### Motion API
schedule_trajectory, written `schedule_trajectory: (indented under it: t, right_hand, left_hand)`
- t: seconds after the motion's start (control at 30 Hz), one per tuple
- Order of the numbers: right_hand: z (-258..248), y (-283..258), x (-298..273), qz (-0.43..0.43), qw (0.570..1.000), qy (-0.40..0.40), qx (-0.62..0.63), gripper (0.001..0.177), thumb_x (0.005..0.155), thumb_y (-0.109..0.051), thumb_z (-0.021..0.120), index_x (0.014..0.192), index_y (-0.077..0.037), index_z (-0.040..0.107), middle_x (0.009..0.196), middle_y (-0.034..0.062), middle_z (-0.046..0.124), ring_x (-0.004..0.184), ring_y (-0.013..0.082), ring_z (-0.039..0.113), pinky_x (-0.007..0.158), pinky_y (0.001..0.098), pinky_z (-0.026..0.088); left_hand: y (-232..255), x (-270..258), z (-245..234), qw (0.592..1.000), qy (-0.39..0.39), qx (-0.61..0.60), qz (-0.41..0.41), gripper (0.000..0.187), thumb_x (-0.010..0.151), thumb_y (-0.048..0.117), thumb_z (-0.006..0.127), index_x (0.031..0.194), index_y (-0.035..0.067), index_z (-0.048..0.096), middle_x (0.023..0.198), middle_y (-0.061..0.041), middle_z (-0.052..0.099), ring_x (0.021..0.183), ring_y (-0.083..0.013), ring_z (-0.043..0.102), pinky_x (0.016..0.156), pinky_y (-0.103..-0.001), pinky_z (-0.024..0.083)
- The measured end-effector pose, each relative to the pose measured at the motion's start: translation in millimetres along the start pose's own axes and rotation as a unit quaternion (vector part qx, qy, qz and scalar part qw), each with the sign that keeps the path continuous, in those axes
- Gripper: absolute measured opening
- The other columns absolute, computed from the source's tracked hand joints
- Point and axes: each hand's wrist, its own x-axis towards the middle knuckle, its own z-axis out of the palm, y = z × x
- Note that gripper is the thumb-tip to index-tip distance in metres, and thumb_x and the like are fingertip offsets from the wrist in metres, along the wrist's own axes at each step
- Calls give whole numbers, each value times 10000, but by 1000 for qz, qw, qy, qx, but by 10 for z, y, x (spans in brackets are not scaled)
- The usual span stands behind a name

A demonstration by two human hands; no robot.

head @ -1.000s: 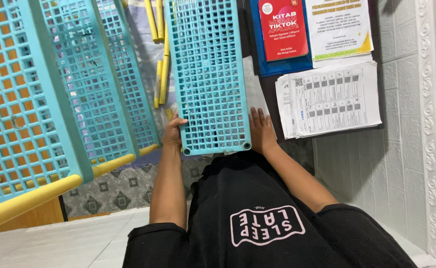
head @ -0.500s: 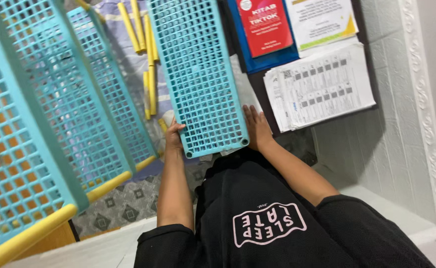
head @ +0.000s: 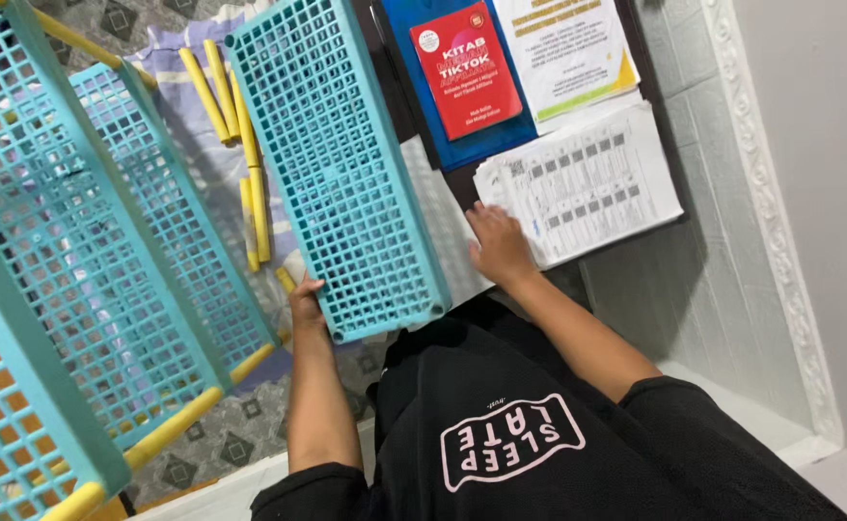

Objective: The person assembles a light blue plastic shelving unit by inserting yellow plastic poles into the grid holes of the shelves. They handle the shelves and poles, aligning and pushing the poles into place to form the structure.

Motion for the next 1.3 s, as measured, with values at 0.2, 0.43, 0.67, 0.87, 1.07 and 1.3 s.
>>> schedule_trajectory:
  t: [0.2, 0.43, 0.67, 0.87, 1.07, 1.3]
  right_hand:
    - [-273, 881, 624, 101, 994, 45, 28, 512, 885, -186, 726, 1352, -20, 600, 1307, 180, 660, 1225, 396, 578, 1074, 493, 444]
    - [-275, 1478, 1521, 172, 982, 63, 40, 753, 878, -338, 800, 1424, 69, 481, 1327, 314, 574, 1232, 480, 520, 1028, 525, 424]
    - [-139, 1416, 2060, 280, 959, -29, 42, 787, 834, -413, 824, 1410, 11, 493, 1304, 251, 581, 1226, 425, 543, 1027, 496, 467]
    - [-37, 1577, 1871, 222, 972, 55, 50, 616, 867, -296, 832, 1350, -16, 573, 1221, 201, 603, 1146, 380, 579, 981, 476, 493]
    - [-564, 2458, 1034, 250, 959, 130, -19, 466, 910, -207, 842, 1303, -78, 625, 1247, 154, 609, 1196, 362, 570, 1015, 468, 469]
    - [-1195, 2731, -41, 508, 853, 27, -118, 814, 826, -484, 932, 1336, 22, 550, 1314, 260, 524, 1214, 453, 521, 1026, 511, 443]
  left_hand:
    - [24, -77, 224, 1000, 25, 1, -6, 918, 635, 142, 664, 1510, -38, 455, 1344, -191, 643, 1185, -371, 648, 1046, -491, 525]
    - [72, -21, 286, 998, 53, 3, -29, 893, 618, 140, 666, 1470, -58, 485, 1290, -215, 661, 1135, -387, 658, 1006, -503, 533]
    - [-12, -11, 20, 996, 85, 8, -20, 911, 596, 144, 638, 1470, -70, 492, 1292, -217, 665, 1132, -383, 664, 1029, -488, 522]
    - [-70, -37, -180, 994, 101, 16, -29, 906, 577, 153, 629, 1451, -60, 517, 1285, -196, 674, 1142, -363, 669, 1056, -481, 517]
    - [-87, -25, -296, 992, 120, 8, -36, 884, 597, 153, 635, 1448, -57, 521, 1291, -191, 667, 1141, -365, 666, 1065, -488, 516]
    - [-35, -48, -191, 991, 127, 10, -41, 878, 610, 145, 636, 1455, -58, 511, 1297, -193, 665, 1142, -365, 664, 1067, -485, 515]
